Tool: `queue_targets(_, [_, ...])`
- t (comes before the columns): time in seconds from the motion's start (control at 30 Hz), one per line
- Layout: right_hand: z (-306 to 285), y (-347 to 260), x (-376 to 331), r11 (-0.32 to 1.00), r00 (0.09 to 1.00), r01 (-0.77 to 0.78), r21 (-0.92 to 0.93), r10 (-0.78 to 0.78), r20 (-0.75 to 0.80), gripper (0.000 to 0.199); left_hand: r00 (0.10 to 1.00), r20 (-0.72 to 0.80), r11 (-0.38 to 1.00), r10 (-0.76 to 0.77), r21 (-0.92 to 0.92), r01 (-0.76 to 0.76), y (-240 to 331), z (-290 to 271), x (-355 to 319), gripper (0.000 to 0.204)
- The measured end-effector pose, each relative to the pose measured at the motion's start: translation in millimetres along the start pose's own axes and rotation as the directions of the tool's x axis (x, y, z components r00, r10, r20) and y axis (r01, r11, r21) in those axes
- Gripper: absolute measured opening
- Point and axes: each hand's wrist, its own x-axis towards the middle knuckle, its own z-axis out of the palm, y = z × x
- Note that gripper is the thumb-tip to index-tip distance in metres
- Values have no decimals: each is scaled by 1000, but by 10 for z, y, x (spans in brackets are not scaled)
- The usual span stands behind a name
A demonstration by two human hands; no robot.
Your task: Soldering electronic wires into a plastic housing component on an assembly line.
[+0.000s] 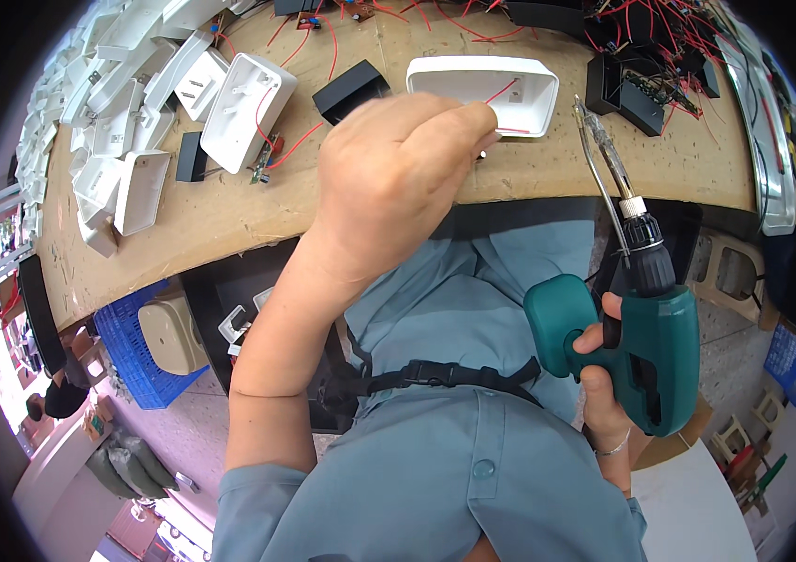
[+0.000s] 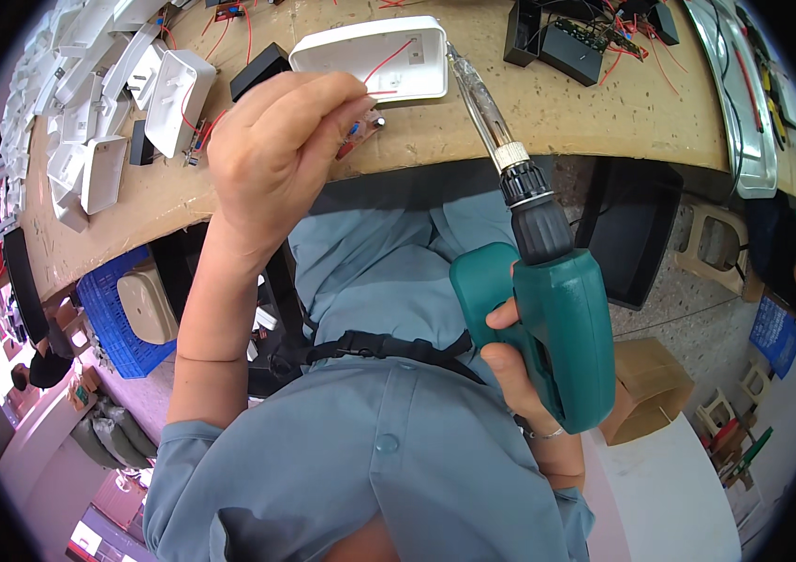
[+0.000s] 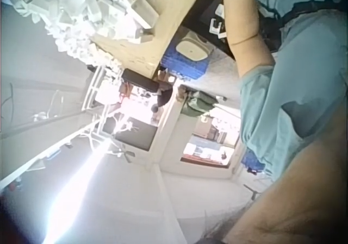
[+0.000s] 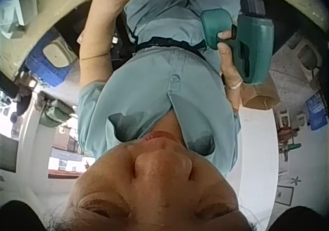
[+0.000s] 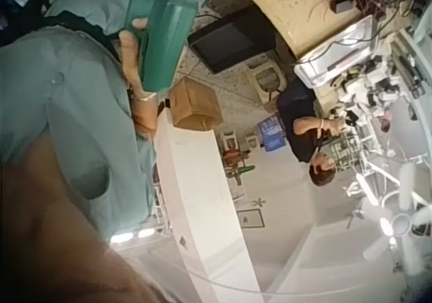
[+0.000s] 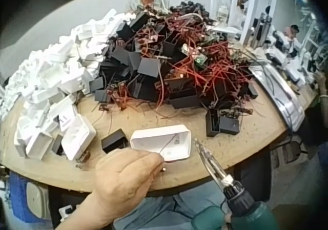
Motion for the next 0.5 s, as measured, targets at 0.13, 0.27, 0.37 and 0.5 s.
queue_targets(0.13, [-23,4,7,1000,999,21,-20,-21,24,56,993,-46,973,105,211,-93,-7,84,39,13])
queue_targets(0.27, [-91,19,-20,992,994,4,-123,10,109,55,996,-24,947,89,312,-77,32,82,58,12])
queue_targets(0.37, [-60,11,-47,998,996,-52,-24,54,69,55,997,-20,945,77,321,-67,31,107,62,12])
queue_targets(0.5, [-47,22,-45,999,998,-18,-38,20,52,54,998,-13,948,59,315,-52,54,125,79,11])
